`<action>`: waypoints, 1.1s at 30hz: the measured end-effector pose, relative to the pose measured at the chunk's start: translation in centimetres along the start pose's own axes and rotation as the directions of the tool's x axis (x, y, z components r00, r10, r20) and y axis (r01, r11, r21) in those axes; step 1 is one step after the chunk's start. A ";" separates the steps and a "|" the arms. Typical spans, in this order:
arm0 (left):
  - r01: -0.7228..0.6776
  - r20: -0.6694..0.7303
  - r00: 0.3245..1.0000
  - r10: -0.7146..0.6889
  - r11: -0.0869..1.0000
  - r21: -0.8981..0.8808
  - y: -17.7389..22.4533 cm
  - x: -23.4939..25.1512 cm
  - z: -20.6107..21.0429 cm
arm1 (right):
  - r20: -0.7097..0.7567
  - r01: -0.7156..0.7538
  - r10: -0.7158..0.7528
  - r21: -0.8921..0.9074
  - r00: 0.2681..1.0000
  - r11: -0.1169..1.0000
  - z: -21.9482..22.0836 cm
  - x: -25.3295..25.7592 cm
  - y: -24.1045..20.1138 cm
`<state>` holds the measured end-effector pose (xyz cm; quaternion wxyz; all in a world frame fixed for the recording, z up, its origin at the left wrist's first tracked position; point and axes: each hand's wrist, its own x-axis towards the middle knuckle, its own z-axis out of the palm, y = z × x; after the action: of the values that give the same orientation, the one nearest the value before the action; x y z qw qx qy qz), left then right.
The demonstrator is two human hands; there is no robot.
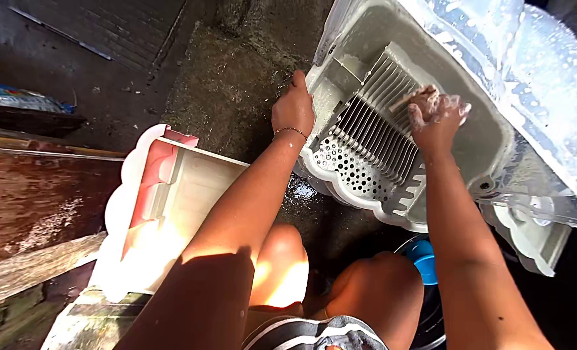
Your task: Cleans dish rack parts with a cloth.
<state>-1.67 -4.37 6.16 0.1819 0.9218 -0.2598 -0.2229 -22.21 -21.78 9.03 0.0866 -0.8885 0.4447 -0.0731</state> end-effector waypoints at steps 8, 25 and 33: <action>0.020 0.008 1.000 -0.021 0.999 0.027 0.1 0.4 0.0 | 0.102 0.005 0.004 -0.089 0.995 0.996 11.1 2.1 -2.3; 0.029 -0.017 0.999 -0.028 0.999 0.037 0.1 0.0 0.5 | 0.023 0.057 -0.058 0.018 0.998 0.998 3.4 3.4 -3.7; 0.023 -0.010 1.000 -0.023 0.999 0.042 0.1 -0.1 0.4 | 0.103 -0.031 0.049 -0.173 0.994 0.984 6.9 1.2 -2.9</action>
<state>-2.00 -4.49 5.95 0.1611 0.9294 -0.2530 -0.2153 -17.82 -20.41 2.97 0.0350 -0.8861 0.4619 0.0146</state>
